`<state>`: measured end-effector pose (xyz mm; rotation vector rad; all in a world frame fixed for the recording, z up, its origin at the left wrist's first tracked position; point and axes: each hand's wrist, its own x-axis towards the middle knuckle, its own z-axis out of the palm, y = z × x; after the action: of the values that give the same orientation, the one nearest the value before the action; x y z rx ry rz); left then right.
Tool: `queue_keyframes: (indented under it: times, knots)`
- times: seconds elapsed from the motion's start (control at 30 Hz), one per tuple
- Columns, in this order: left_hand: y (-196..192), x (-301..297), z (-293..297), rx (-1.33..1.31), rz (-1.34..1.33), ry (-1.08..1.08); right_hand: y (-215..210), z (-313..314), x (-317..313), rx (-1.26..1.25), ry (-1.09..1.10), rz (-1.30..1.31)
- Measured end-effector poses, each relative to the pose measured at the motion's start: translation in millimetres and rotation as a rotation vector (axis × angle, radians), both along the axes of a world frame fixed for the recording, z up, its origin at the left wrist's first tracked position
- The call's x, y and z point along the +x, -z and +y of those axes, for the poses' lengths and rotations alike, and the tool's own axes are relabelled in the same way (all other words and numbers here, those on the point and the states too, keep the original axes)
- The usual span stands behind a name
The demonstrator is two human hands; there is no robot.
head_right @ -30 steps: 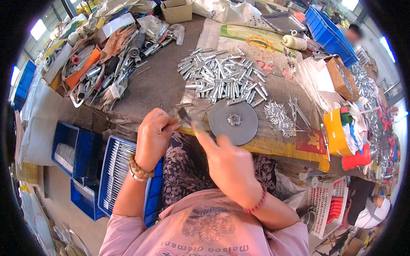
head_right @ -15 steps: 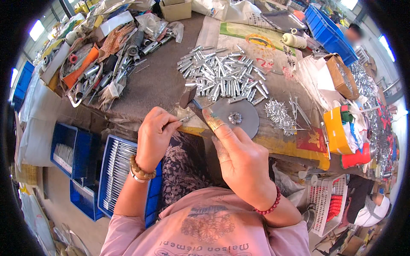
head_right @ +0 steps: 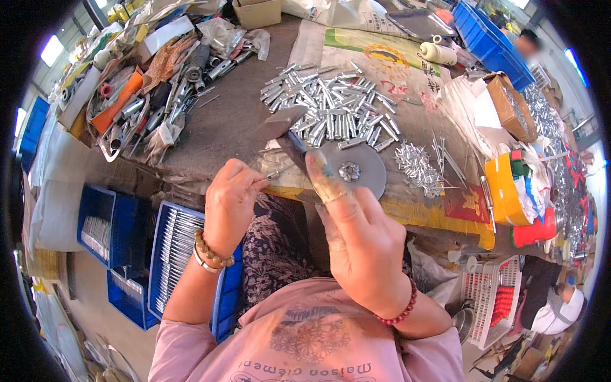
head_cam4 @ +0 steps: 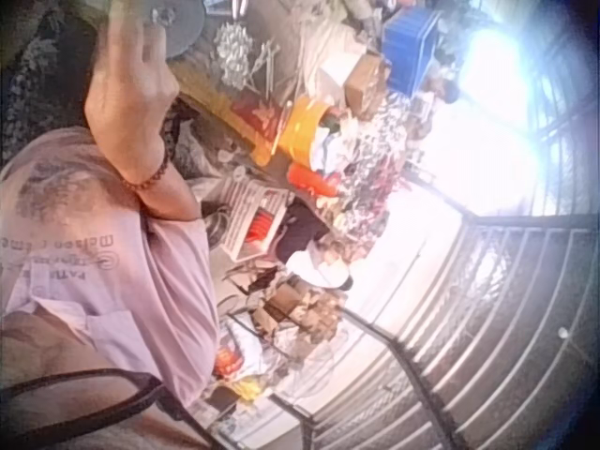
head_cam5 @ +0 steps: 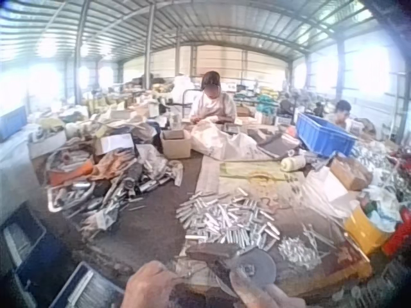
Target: The person assembles metal components by taking metal rods from a bin, inserting the rods into metal sleeves, and hammering them together using a hammer on a metal plate.
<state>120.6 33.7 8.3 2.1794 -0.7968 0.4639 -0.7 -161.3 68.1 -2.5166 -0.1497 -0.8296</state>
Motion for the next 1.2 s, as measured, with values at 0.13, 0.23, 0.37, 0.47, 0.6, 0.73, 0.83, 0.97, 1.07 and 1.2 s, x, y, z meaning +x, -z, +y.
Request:
queue_keyframes:
  times: [0.13, 0.23, 0.37, 0.47, 0.6, 0.73, 0.83, 0.97, 1.07, 1.2]
  knots:
    - [0.2, 1.7, -2.8, 0.082, -0.041, -0.055, 17.9, 1.0, -3.5, -0.149, 0.013, 0.241]
    - [-0.9, 3.3, -1.4, 0.063, -0.044, -0.018, 8.6, -3.4, -2.2, -0.156, 0.022, 0.340]
    - [0.5, 2.3, 0.4, -0.008, 0.030, -0.008, -19.0, -11.9, -3.6, 0.052, -0.012, 0.124]
    - [-4.3, 0.3, -3.5, 0.001, 0.059, -0.003, -23.6, -32.3, -13.4, 0.355, -0.087, 0.165]
    - [-6.4, -1.2, -8.4, 0.059, 0.049, -0.048, -3.3, -70.9, -36.5, 0.616, 0.096, 0.529]
    - [-12.2, -4.5, -10.8, 0.061, 0.078, -0.085, 8.8, -97.3, -60.2, 0.455, 0.151, 0.560]
    - [-10.1, -2.3, -10.7, 0.064, 0.045, -0.033, 6.2, -114.2, -77.0, 0.517, 0.167, 0.543]
    - [2.1, 10.0, -3.4, -0.026, 0.024, 0.106, 13.7, -150.0, -93.7, 0.575, 0.293, 0.305]
    - [0.8, 8.3, -0.1, -0.405, 0.521, -0.046, -7.0, -175.2, -100.4, 0.616, 0.569, 0.353]
    - [1.1, 11.1, -12.1, -0.402, 0.560, -0.049, 17.9, -218.5, -115.0, 0.632, 0.738, 0.360]
